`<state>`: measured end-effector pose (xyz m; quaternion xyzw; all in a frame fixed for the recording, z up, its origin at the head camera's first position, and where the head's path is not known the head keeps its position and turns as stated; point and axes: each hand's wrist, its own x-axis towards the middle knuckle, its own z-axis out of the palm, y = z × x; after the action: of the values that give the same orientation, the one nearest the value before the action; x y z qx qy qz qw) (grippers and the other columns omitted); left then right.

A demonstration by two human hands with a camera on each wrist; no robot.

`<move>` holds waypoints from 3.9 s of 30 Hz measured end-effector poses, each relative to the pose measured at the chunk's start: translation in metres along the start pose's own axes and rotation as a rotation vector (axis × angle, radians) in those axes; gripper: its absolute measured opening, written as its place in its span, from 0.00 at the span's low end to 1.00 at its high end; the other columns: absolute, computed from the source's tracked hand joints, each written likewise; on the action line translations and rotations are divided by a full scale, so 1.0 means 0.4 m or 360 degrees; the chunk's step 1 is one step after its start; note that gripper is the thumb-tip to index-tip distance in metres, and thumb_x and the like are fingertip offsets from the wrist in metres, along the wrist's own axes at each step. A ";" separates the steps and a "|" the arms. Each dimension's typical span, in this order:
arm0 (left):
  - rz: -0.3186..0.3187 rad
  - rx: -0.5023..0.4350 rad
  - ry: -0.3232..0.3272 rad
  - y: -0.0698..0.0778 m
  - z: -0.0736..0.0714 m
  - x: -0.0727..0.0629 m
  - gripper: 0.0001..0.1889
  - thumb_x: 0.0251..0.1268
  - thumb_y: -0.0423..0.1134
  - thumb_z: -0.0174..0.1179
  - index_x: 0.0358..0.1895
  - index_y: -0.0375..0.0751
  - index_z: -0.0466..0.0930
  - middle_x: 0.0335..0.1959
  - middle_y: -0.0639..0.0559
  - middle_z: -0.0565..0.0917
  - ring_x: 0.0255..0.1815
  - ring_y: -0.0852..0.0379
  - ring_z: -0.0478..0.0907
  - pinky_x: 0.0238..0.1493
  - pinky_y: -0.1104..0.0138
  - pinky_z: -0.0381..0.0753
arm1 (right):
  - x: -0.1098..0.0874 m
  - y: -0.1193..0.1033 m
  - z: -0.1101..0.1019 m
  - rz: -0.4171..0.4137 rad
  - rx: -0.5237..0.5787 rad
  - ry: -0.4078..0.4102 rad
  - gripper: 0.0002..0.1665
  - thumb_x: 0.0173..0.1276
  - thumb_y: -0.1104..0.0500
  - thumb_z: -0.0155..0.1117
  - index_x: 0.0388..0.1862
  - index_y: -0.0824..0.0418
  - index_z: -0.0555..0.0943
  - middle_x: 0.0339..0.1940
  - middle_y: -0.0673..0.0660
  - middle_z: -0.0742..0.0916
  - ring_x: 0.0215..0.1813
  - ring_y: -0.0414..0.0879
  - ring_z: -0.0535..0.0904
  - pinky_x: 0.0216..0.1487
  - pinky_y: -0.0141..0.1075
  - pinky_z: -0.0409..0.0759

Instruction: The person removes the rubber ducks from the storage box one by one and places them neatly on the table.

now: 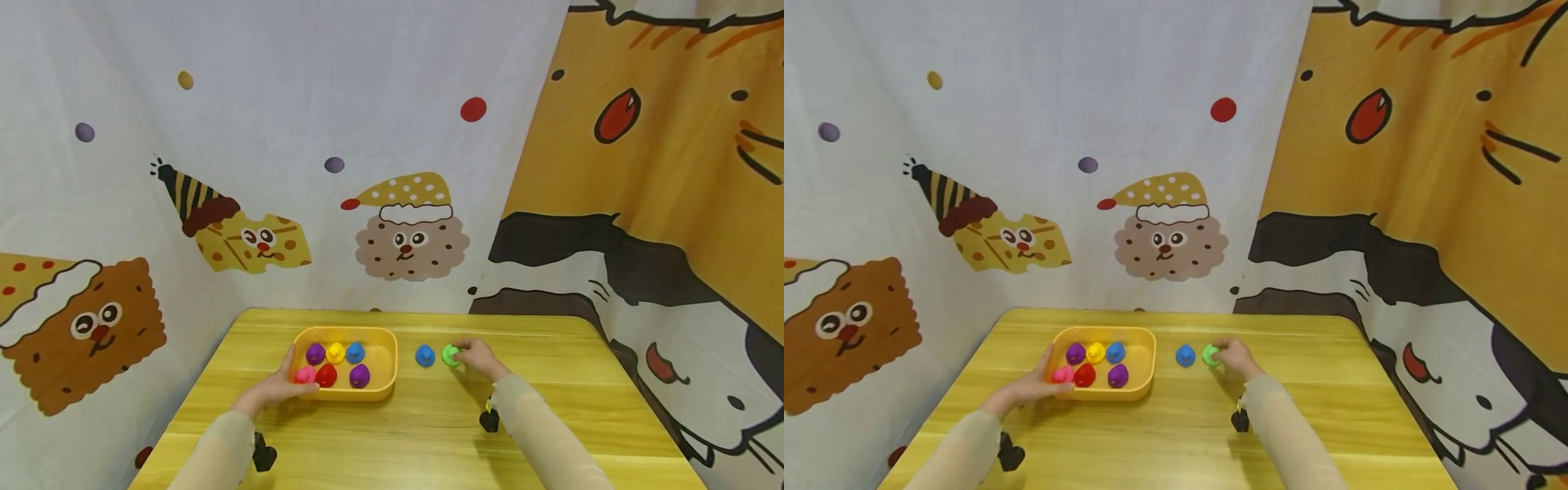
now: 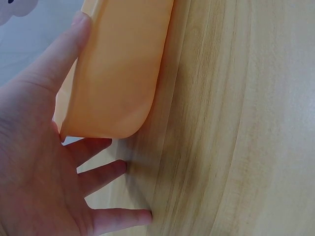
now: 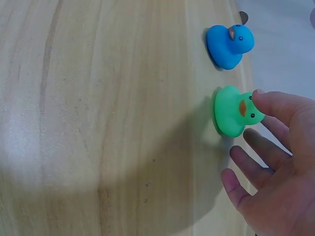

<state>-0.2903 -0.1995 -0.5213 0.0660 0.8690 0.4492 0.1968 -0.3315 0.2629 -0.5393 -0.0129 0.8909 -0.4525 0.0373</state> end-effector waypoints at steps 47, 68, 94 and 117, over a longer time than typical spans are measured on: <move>-0.0015 0.0020 0.0023 -0.005 -0.003 -0.002 0.65 0.57 0.55 0.68 0.74 0.36 0.19 0.74 0.23 0.39 0.70 0.22 0.45 0.66 0.33 0.48 | -0.014 -0.363 0.255 -0.0058 0.0413 -0.0658 0.19 0.68 0.56 0.64 0.55 0.65 0.80 0.52 0.58 0.84 0.58 0.65 0.75 0.54 0.56 0.77; -0.0064 0.0017 0.0051 0.001 0.009 -0.001 0.67 0.52 0.60 0.69 0.75 0.39 0.20 0.75 0.25 0.40 0.71 0.21 0.44 0.65 0.32 0.44 | -0.013 -0.373 0.342 0.0089 0.0110 -0.0517 0.11 0.61 0.64 0.68 0.43 0.67 0.81 0.41 0.55 0.82 0.44 0.52 0.79 0.47 0.57 0.79; -0.0076 0.0035 0.0077 -0.004 0.006 0.005 0.64 0.57 0.54 0.68 0.76 0.38 0.22 0.74 0.23 0.45 0.70 0.22 0.49 0.64 0.32 0.51 | -0.004 -0.372 0.392 0.0038 -0.0184 -0.0412 0.11 0.50 0.61 0.79 0.32 0.62 0.88 0.32 0.51 0.85 0.31 0.45 0.77 0.34 0.50 0.83; -0.0021 0.0038 0.0065 0.005 0.005 -0.006 0.64 0.57 0.54 0.68 0.75 0.34 0.22 0.73 0.21 0.42 0.70 0.21 0.47 0.65 0.33 0.49 | 0.002 -0.376 0.383 -0.0081 -0.0194 -0.0389 0.09 0.50 0.65 0.78 0.30 0.65 0.87 0.30 0.52 0.85 0.33 0.43 0.78 0.34 0.38 0.81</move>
<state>-0.2873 -0.1976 -0.5199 0.0535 0.8785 0.4388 0.1811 -0.3221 0.0505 -0.5080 -0.0928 0.9049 -0.3934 0.1332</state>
